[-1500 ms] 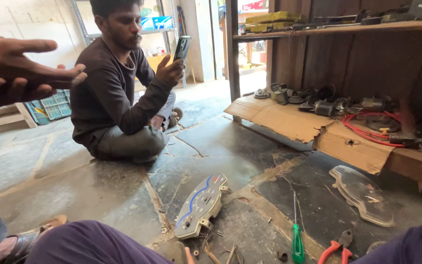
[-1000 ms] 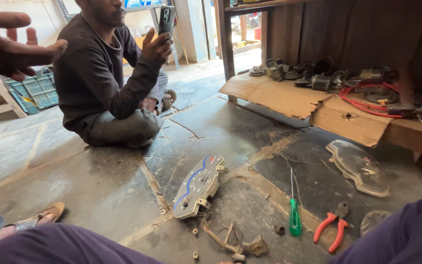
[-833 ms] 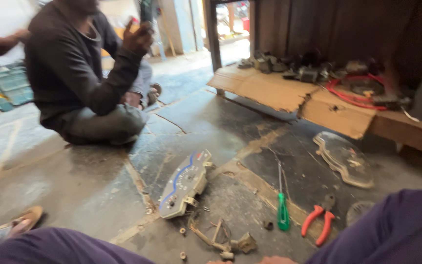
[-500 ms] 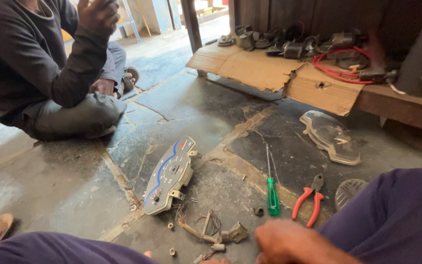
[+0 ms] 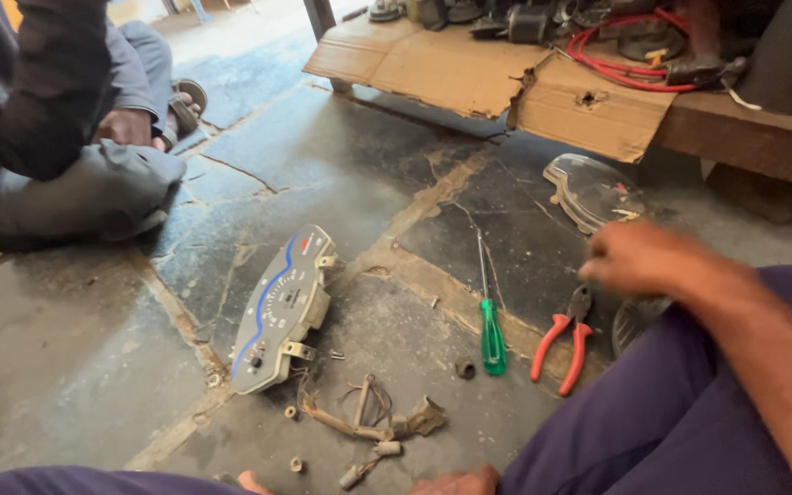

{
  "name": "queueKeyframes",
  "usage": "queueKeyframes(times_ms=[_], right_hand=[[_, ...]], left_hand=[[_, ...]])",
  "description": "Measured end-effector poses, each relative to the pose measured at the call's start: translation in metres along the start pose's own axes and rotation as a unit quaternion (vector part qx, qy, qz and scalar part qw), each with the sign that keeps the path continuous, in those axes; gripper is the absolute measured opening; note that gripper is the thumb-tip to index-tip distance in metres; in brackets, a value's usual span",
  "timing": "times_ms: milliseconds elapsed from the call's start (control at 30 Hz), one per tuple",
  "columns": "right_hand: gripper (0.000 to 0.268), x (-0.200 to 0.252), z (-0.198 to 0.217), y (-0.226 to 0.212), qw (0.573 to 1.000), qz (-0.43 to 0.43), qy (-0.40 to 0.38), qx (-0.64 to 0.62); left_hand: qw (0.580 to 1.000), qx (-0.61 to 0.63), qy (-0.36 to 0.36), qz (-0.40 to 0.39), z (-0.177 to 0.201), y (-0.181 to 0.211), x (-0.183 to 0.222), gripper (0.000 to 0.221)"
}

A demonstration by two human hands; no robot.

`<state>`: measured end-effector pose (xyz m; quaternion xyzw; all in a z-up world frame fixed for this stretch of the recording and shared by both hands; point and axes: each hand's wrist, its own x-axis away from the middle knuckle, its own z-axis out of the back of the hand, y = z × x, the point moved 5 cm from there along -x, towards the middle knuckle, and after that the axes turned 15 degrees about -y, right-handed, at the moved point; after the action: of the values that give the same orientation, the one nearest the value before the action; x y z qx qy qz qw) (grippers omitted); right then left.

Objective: The person sits on the floor and uses a screwdriver to unscrew and remove parts from a disassembled electrical component. They manipulate wires and small parts, then reattach a cover and continue adjusting internal components.

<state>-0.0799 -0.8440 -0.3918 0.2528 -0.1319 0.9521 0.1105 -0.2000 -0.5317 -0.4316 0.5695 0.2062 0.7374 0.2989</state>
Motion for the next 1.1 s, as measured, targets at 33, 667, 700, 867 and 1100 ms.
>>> queueKeyframes(times_ms=[33, 667, 700, 867, 1100], right_hand=[[0.028, -0.001, 0.011, 0.016, 0.997, -0.041, 0.063, 0.012], [0.036, 0.028, -0.080, -0.142, 0.949, 0.308, -0.043, 0.055], [0.036, 0.027, -0.084, -0.144, 0.950, 0.302, -0.053, 0.064], [0.041, 0.025, -0.082, -0.143, 0.952, 0.291, -0.085, 0.045], [0.043, 0.039, -0.089, -0.158, 0.932, 0.333, -0.061, 0.127]], left_hand=[[1.000, -0.006, -0.001, 0.002, 0.000, 0.001, -0.004, 0.054], [0.991, -0.060, 0.079, 0.086, 0.017, -0.019, 0.035, 0.041], [0.989, -0.056, 0.053, 0.129, 0.007, -0.026, 0.024, 0.040], [0.942, -0.169, 0.283, 0.061, -0.023, -0.057, 0.005, 0.049], [0.972, -0.114, 0.191, 0.079, -0.023, -0.071, -0.009, 0.041]])
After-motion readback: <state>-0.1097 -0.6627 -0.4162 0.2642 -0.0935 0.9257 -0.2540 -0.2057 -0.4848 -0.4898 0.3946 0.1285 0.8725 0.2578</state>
